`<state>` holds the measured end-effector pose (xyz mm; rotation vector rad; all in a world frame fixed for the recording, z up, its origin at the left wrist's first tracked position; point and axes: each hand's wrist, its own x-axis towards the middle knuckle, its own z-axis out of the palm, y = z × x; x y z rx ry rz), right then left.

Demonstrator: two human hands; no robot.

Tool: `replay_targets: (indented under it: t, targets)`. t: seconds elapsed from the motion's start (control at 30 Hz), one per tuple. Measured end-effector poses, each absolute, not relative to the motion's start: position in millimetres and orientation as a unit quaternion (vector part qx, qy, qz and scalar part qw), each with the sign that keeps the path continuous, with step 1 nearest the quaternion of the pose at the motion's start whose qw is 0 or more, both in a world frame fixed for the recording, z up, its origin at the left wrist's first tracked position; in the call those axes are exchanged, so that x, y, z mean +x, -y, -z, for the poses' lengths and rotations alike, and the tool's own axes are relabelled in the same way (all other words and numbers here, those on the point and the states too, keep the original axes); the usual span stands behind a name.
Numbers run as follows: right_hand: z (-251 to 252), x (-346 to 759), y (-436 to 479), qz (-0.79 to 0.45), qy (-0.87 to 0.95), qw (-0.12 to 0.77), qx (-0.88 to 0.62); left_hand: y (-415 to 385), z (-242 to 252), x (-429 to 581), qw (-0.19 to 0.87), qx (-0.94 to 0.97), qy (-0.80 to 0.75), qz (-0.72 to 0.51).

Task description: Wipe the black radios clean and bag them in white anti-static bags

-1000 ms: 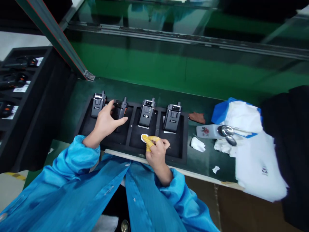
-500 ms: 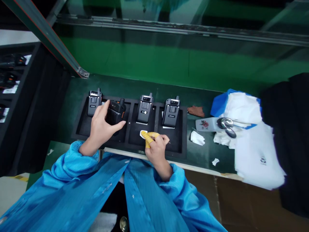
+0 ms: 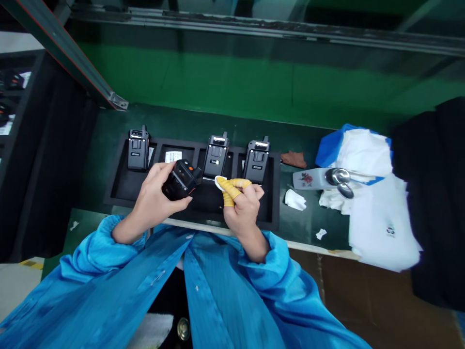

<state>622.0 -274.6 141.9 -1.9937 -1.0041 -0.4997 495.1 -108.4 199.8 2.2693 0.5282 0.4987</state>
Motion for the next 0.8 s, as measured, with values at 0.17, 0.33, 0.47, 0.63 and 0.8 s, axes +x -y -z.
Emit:
replay_targets:
  t: [0.17, 0.33, 0.47, 0.63, 0.8]
  targets:
    - [-162.8, 622.5, 266.8, 0.151, 0.389, 0.493, -0.764, 111.4, -198.9, 492.0, 0.362, 0.9, -0.161, -0.18]
    - [-192.1, 613.3, 263.4, 0.096, 0.458, 0.508, -0.724, 114.1, -192.9, 489.7, 0.4, 0.898, -0.093, -0.157]
    - [-201.3, 601.1, 262.0, 0.147, 0.518, 0.435, -0.722, 118.1, -192.8, 487.4, 0.442, 0.883, -0.058, -0.148]
    - [-202.9, 595.2, 267.0, 0.127, 0.557, 0.396, -0.719, 118.5, -190.2, 486.4, 0.501, 0.85, -0.048, -0.156]
    - [-200.7, 605.7, 275.2, 0.093, 0.537, 0.378, -0.748, 113.6, -179.7, 487.8, 0.524, 0.837, -0.057, -0.144]
